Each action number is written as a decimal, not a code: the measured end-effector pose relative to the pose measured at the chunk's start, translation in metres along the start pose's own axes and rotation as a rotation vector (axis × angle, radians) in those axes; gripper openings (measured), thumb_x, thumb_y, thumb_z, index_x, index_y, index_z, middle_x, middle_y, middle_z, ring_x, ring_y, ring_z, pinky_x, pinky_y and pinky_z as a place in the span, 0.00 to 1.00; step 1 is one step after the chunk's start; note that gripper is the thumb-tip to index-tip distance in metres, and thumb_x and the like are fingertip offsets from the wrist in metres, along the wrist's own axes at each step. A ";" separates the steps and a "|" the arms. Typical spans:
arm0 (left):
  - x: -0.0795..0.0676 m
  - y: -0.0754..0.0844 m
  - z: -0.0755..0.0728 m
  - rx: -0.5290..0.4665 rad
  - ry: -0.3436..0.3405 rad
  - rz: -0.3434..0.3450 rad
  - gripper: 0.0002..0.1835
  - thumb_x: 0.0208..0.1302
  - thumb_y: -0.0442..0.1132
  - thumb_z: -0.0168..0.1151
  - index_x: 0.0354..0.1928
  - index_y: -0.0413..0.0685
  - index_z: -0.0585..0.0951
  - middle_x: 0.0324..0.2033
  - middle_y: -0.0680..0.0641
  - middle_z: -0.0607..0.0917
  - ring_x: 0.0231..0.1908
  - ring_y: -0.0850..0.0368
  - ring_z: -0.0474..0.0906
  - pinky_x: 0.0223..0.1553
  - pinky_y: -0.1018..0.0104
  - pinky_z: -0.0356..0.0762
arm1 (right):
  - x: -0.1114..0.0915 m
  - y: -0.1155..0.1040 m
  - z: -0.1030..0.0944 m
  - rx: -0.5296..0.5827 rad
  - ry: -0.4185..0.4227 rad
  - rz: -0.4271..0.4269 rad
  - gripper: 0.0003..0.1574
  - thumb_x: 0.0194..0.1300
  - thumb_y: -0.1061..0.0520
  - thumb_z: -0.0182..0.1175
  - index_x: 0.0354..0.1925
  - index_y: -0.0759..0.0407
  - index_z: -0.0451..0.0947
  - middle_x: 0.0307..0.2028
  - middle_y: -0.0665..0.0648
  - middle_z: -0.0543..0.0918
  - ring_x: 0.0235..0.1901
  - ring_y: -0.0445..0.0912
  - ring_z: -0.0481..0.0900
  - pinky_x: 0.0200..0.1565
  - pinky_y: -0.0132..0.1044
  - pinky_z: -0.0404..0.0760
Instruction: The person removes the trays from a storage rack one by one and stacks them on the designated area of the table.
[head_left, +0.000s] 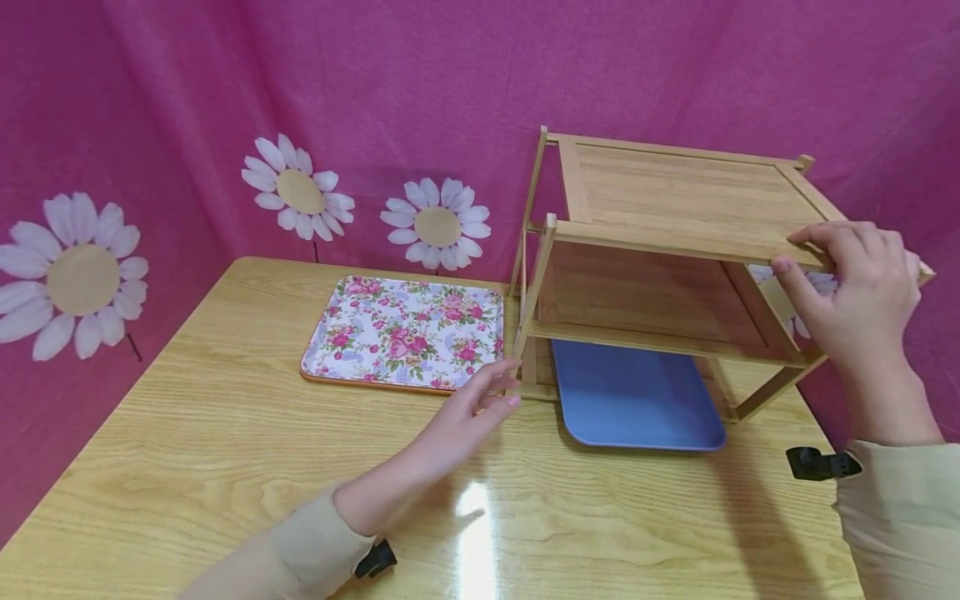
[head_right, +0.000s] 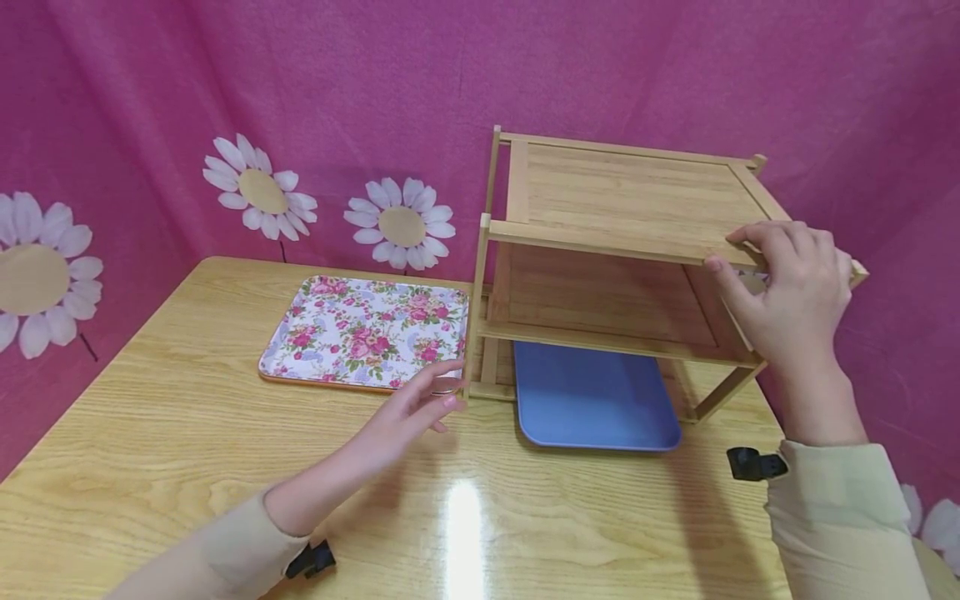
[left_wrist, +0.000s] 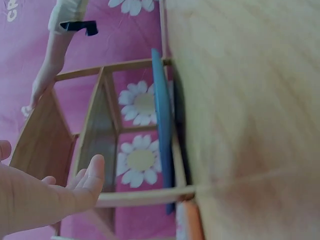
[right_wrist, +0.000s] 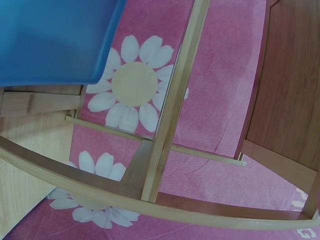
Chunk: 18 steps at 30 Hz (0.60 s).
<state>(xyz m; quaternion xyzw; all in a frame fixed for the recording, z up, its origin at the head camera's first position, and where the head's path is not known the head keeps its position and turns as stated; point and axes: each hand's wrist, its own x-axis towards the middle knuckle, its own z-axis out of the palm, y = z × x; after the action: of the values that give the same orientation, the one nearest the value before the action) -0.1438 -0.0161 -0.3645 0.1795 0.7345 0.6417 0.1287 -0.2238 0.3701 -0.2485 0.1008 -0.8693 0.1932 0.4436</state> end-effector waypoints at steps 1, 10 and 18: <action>0.002 -0.003 0.003 -0.024 -0.009 -0.012 0.26 0.71 0.48 0.50 0.68 0.63 0.62 0.60 0.46 0.72 0.54 0.47 0.73 0.51 0.50 0.75 | 0.000 0.000 0.000 0.000 -0.001 -0.001 0.44 0.55 0.23 0.54 0.43 0.62 0.80 0.45 0.68 0.78 0.48 0.67 0.67 0.56 0.58 0.56; 0.020 -0.022 0.026 -0.211 -0.065 -0.150 0.27 0.67 0.48 0.55 0.67 0.56 0.64 0.56 0.40 0.76 0.53 0.39 0.75 0.47 0.47 0.78 | 0.000 0.002 0.001 -0.009 -0.001 -0.009 0.46 0.55 0.23 0.53 0.44 0.62 0.80 0.45 0.68 0.78 0.48 0.67 0.67 0.56 0.60 0.55; 0.037 -0.037 0.041 -0.313 -0.068 -0.285 0.31 0.63 0.40 0.59 0.67 0.52 0.63 0.51 0.39 0.78 0.48 0.41 0.77 0.41 0.53 0.80 | 0.000 0.003 0.000 -0.021 -0.018 -0.010 0.47 0.55 0.22 0.52 0.45 0.63 0.79 0.45 0.68 0.77 0.48 0.67 0.67 0.55 0.61 0.54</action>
<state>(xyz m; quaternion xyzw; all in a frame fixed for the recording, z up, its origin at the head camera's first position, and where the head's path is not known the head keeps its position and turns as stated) -0.1640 0.0327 -0.4056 0.0731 0.6390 0.7169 0.2692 -0.2250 0.3726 -0.2491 0.1022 -0.8748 0.1809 0.4377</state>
